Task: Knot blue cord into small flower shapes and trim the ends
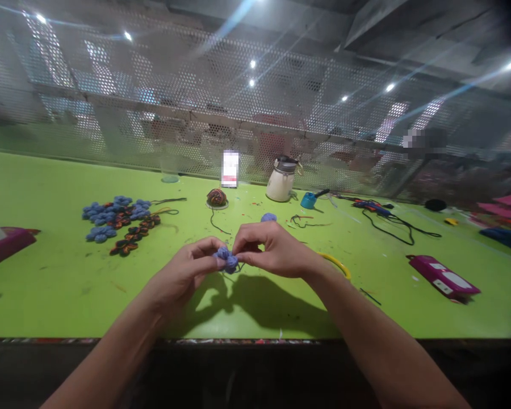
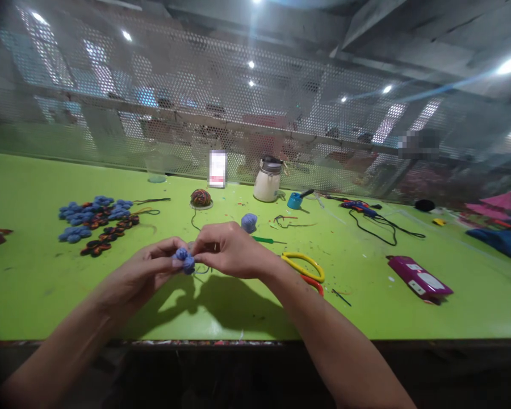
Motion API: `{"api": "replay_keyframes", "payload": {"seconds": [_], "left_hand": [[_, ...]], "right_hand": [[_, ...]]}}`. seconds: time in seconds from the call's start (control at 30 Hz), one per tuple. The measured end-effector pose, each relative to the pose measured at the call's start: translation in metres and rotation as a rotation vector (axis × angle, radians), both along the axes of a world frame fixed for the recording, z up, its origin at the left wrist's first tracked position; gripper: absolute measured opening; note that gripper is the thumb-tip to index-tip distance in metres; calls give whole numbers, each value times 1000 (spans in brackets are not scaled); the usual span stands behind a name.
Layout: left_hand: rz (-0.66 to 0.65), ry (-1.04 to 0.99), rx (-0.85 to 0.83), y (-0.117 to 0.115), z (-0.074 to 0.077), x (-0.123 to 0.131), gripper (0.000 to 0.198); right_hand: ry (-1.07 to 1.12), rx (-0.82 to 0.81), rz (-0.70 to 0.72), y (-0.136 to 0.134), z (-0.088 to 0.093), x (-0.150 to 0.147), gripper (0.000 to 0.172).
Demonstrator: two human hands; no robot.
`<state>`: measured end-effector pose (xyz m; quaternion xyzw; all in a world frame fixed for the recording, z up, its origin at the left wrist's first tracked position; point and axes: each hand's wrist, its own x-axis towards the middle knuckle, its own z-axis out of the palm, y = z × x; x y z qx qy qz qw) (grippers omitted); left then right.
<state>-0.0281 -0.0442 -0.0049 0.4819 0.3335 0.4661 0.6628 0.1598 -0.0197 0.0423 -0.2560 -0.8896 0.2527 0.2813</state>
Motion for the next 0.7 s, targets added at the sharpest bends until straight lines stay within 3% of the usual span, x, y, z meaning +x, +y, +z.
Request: {"api": "replay_keyframes", "payload": {"seconds": [0.17, 0.33, 0.7], "left_hand": [[0, 23, 6, 0, -2, 2, 11], [8, -37, -18, -3, -1, 5, 10], [23, 108, 52, 1, -10, 1, 25]], "right_hand": [[-30, 158, 8, 0, -4, -2, 10], [-173, 295, -82, -6, -6, -5, 12], [-226, 409, -130, -8, -5, -6, 15]]}}
